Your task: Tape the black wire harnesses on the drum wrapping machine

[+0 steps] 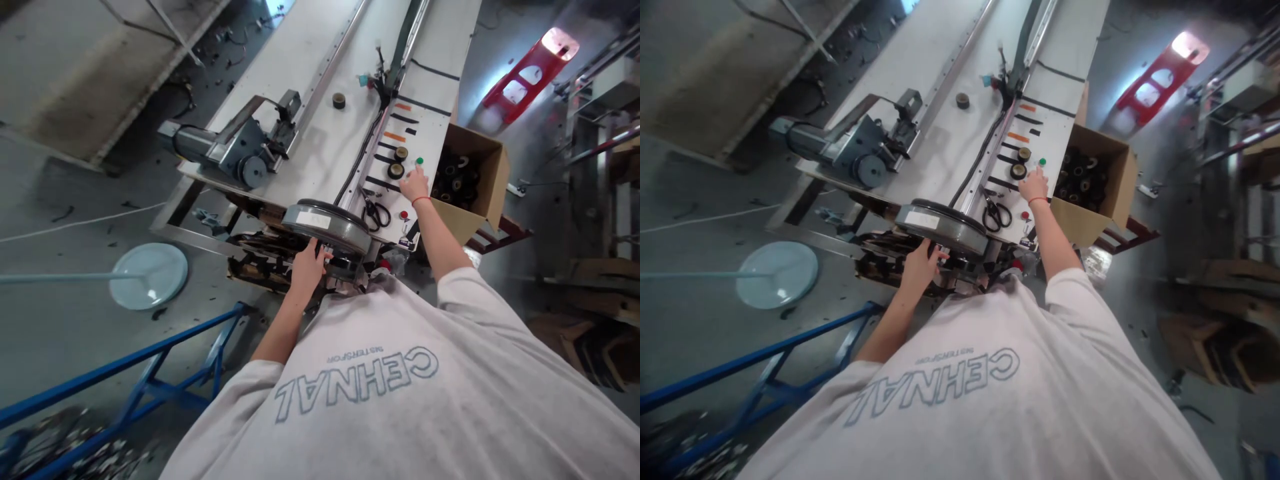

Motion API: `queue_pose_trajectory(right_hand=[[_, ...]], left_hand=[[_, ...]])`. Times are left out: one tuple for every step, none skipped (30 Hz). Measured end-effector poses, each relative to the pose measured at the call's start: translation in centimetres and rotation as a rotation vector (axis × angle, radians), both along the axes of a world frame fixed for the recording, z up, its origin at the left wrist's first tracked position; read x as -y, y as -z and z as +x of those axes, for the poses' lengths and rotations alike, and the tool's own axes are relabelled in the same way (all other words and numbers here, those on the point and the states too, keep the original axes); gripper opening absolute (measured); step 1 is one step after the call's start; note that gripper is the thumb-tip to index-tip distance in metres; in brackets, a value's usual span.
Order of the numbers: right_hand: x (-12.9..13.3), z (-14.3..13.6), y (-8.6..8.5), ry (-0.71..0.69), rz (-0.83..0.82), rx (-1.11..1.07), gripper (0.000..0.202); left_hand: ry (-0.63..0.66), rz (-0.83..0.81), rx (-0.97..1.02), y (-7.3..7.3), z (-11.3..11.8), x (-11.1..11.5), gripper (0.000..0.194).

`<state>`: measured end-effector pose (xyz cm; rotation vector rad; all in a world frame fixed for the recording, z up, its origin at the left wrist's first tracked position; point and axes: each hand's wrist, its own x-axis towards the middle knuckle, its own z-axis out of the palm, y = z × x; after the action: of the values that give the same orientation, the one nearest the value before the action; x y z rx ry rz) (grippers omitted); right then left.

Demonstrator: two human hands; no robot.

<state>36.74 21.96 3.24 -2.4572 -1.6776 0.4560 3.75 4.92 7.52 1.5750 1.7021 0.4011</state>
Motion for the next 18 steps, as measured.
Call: queue_pose_trajectory(right_hand=[[-1.3,1.2,0.1,0.026,-0.008,0.013,0.051],[-2.4,2.3,0.3,0.042,-0.023,0.024,0.056],[-3.4,3.0,0.4,0.050,-0.041,0.033,0.061],[-4.0,3.6,0.6,0.051,-0.063,0.041,0.064],[-4.5,3.9,0.7,0.051,-0.088,0.046,0.065],[-4.7,4.0,0.8,0.052,-0.114,0.045,0.065],[-4.8,3.9,1.0,0.054,-0.134,0.040,0.065],[-4.7,3.8,1.1,0.054,-0.147,0.035,0.065],[-4.5,3.5,1.2,0.052,-0.153,0.033,0.067],[-4.3,3.3,1.3,0.048,-0.157,0.034,0.070],[-4.1,3.1,1.4,0.040,-0.158,0.039,0.074],[-3.9,3.0,1.6,0.030,-0.157,0.046,0.078],[-3.7,2.9,1.7,0.020,-0.155,0.052,0.082],[-3.6,2.9,1.8,0.010,-0.151,0.053,0.084],[-3.5,2.9,1.9,0.005,-0.149,0.050,0.086],[-3.5,3.0,2.0,0.002,-0.148,0.043,0.086],[-3.5,3.1,2.1,0.002,-0.150,0.036,0.087],[-3.6,3.2,2.2,0.003,-0.153,0.030,0.087]], left_hand=[[0.001,0.046,-0.026,0.1,0.1,0.2,0.030],[-0.004,0.103,-0.051,0.3,0.1,0.4,0.029],[-0.015,0.157,-0.071,0.5,0.1,0.5,0.028],[-0.029,0.197,-0.078,0.8,0.1,0.7,0.028],[-0.040,0.211,-0.066,1.0,0.0,0.8,0.028],[-0.051,0.196,-0.034,1.2,-0.2,1.0,0.030],[-0.066,0.155,0.010,1.4,-0.3,1.2,0.032],[-0.088,0.105,0.060,1.5,-0.5,1.4,0.035],[-0.115,0.057,0.110,1.7,-0.7,1.8,0.037],[-0.141,0.023,0.156,1.8,-0.9,2.2,0.038],[-0.162,0.005,0.196,1.9,-1.1,2.6,0.039],[-0.177,0.000,0.227,2.0,-1.3,3.2,0.040],[-0.184,-0.003,0.246,2.0,-1.5,3.8,0.039],[-0.183,-0.013,0.257,2.0,-1.6,4.4,0.038],[-0.179,-0.034,0.260,2.0,-1.8,5.0,0.036],[-0.174,-0.062,0.257,2.0,-2.0,5.5,0.034],[-0.172,-0.087,0.252,1.9,-2.2,6.0,0.032],[-0.172,-0.105,0.251,1.8,-2.5,6.3,0.029]])
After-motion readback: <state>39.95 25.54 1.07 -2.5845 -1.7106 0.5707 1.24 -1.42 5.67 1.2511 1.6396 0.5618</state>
